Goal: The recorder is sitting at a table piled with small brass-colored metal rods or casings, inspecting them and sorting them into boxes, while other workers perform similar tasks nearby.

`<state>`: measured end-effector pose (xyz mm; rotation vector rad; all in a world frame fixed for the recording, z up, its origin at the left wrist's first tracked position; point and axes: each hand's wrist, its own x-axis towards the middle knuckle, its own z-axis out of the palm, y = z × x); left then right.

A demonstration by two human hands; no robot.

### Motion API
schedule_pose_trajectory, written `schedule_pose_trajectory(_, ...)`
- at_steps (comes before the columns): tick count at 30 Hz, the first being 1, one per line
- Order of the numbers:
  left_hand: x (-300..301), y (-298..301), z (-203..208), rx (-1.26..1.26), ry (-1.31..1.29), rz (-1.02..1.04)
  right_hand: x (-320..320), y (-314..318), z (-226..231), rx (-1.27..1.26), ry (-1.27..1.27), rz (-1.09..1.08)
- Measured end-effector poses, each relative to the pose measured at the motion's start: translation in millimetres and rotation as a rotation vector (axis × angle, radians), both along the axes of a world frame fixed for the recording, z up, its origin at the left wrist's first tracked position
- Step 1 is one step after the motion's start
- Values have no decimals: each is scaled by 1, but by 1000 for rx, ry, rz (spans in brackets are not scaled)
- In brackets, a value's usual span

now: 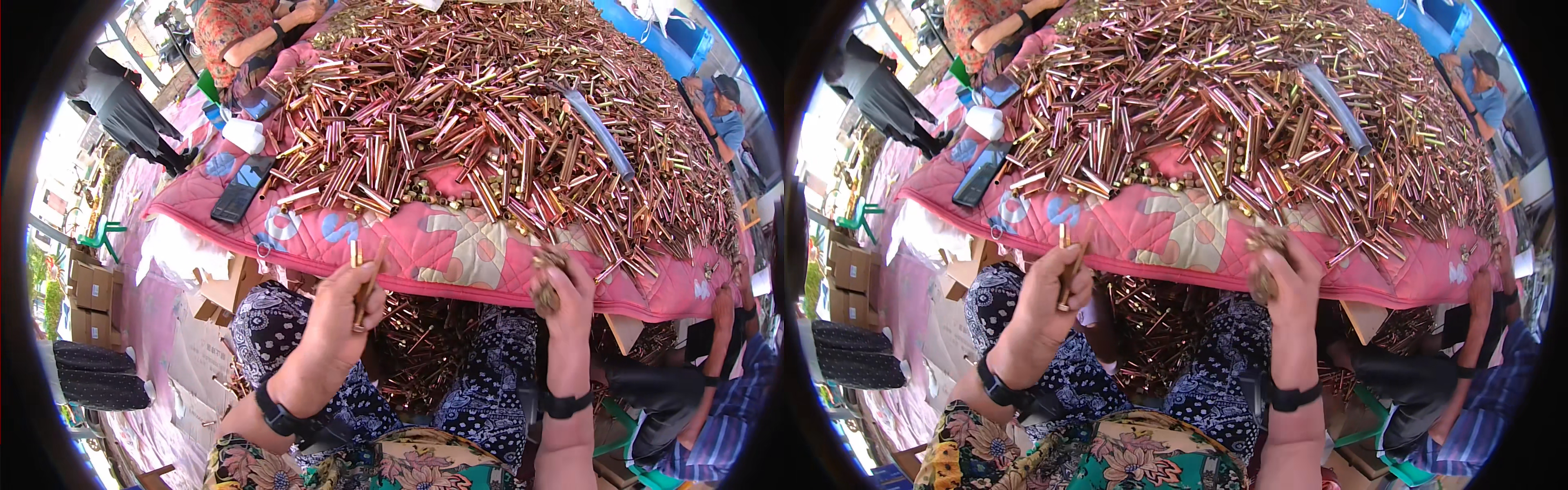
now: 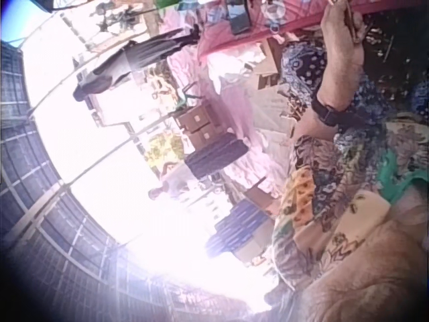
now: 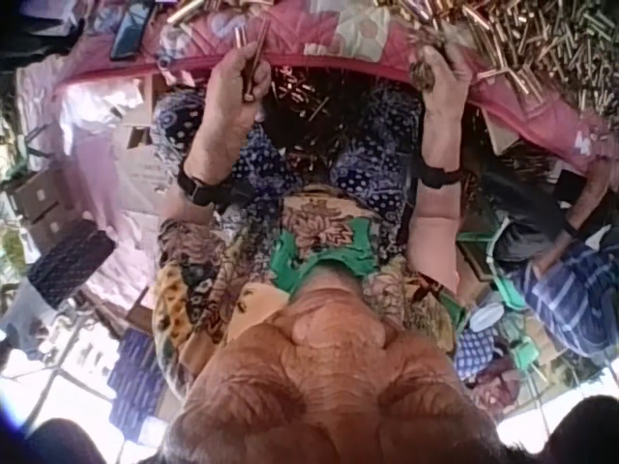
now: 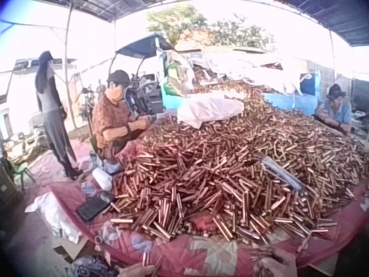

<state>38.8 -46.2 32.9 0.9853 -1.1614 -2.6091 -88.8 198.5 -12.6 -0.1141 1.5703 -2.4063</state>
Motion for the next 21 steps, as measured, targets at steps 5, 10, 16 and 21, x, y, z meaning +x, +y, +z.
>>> schedule_pose_trajectory(5, -22, 20, -28, 50, -41, -62, -61, -101, -23, 631, 864, -94)
schedule_pose_trajectory(10, -26, 9, -40, 56, -13, -23, -65, -126, -19, 1026, 1017, -141)
schedule_pose_trajectory(16, -30, 5, -42, 112, 44, -10, -60, -132, -4, 1213, 1100, -92)
schedule_pose_trajectory(21, -27, 4, -37, 140, 79, 38, -64, -137, 9, 1480, 1422, -89)
